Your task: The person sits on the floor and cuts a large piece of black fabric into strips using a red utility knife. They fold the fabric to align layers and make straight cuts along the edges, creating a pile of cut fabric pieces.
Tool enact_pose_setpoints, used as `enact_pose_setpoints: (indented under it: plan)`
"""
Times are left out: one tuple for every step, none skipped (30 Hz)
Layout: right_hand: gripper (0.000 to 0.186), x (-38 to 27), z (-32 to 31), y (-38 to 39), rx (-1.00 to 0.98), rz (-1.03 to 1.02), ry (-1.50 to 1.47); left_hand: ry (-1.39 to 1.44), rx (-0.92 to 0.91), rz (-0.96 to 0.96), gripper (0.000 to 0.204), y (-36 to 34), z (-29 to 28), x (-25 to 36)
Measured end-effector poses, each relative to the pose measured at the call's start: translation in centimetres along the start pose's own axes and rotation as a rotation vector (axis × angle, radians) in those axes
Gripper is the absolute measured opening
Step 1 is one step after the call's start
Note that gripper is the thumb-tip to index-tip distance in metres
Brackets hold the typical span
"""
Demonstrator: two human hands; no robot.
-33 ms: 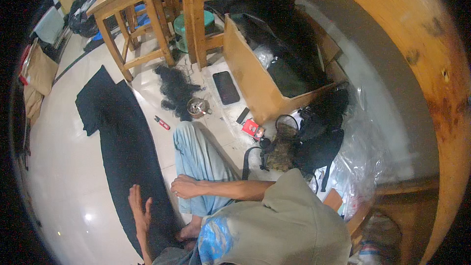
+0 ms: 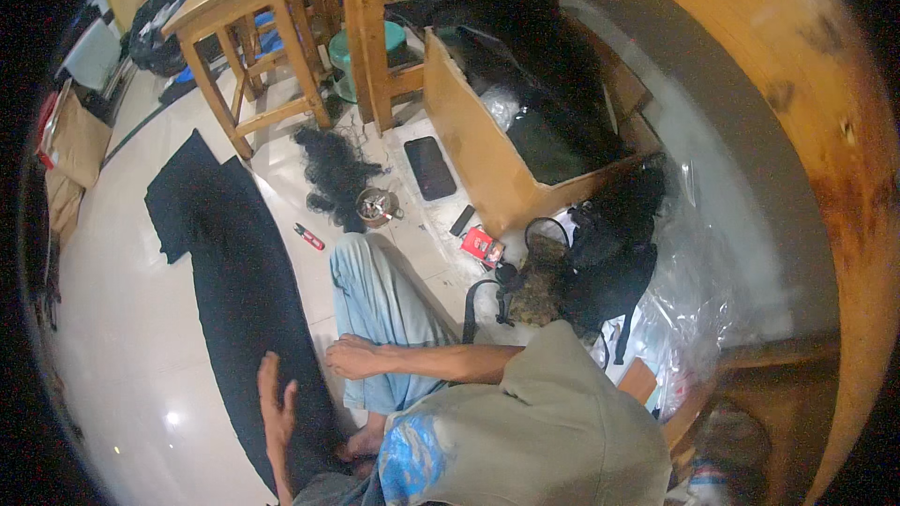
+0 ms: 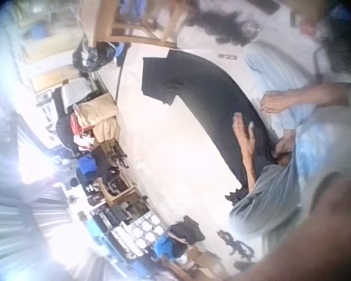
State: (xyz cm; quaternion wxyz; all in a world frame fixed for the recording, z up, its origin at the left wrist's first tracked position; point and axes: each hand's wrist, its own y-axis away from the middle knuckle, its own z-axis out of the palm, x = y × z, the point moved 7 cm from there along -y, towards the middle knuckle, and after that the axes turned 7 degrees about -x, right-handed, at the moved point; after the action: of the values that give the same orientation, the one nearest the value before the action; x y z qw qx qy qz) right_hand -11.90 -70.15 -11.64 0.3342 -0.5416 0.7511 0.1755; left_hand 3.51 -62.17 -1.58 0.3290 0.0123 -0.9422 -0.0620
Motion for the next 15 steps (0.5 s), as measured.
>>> enact_pose_setpoints:
  plan:
    - [0.018, 0.0, -0.4, -0.1, 0.051, 0.028, -0.057, 0.171, -0.008, 0.074, 0.046, 0.0, 0.3, 1.4]
    - [0.019, -0.1, -0.7, 0.0, 0.066, 0.045, -0.113, 0.171, -0.03, 0.006, 0.039, 0.4, 1.0, 1.8]
    - [0.019, -0.2, -1.3, 0.3, 0.096, 0.052, -0.161, 0.173, -0.045, -0.078, 0.032, 1.0, 1.6, 1.8]
    - [0.02, -0.1, -2.2, 1.0, 0.14, 0.078, -0.2, 0.088, 0.0, -0.037, 0.025, 1.7, 1.8, 2.4]
    - [0.02, 0.0, -3.2, 1.9, 0.204, 0.1, -0.233, 0.089, -0.038, -0.078, 0.025, 2.2, 2.3, 2.0]
    - [0.02, 0.5, -3.9, 2.8, 0.192, 0.159, -0.25, 0.225, -0.044, -0.157, 0.025, 2.9, 2.9, 1.3]
    - [0.018, 0.2, -4.7, 3.6, 0.232, 0.115, -0.258, 0.333, -0.095, -0.344, 0.025, 4.2, 3.7, -0.1]
    - [0.017, 0.4, -5.4, 4.1, 0.197, 0.103, -0.249, 0.36, -0.059, -0.258, 0.024, 3.9, 3.7, 0.1]
    - [0.016, 0.4, -5.7, 4.4, 0.187, 0.108, -0.246, 0.362, -0.044, -0.236, 0.024, 4.2, 3.5, 0.0]
    - [0.017, 0.0, -5.6, 4.5, 0.135, 0.089, -0.173, 0.353, -0.029, -0.222, 0.024, 4.4, 3.4, -0.1]
    - [0.016, -0.3, -5.4, 4.3, 0.113, 0.109, -0.134, 0.313, -0.006, -0.2, 0.023, 4.5, 3.0, 0.0]
    - [0.016, -0.5, -5.1, 3.8, 0.086, 0.127, -0.095, 0.261, 0.015, -0.189, 0.023, 4.6, 2.7, -0.1]
    - [0.016, -0.9, -4.7, 3.0, 0.054, 0.141, -0.052, 0.213, 0.048, -0.177, 0.023, 4.5, 2.3, 0.0]
    - [0.017, -1.4, -4.5, 2.1, 0.069, 0.13, -0.112, 0.205, 0.062, -0.143, 0.024, 4.7, 1.9, 0.1]
    - [0.017, -1.9, -4.2, 0.8, 0.071, 0.114, -0.178, 0.148, 0.082, -0.089, 0.026, 4.7, 1.5, 0.2]
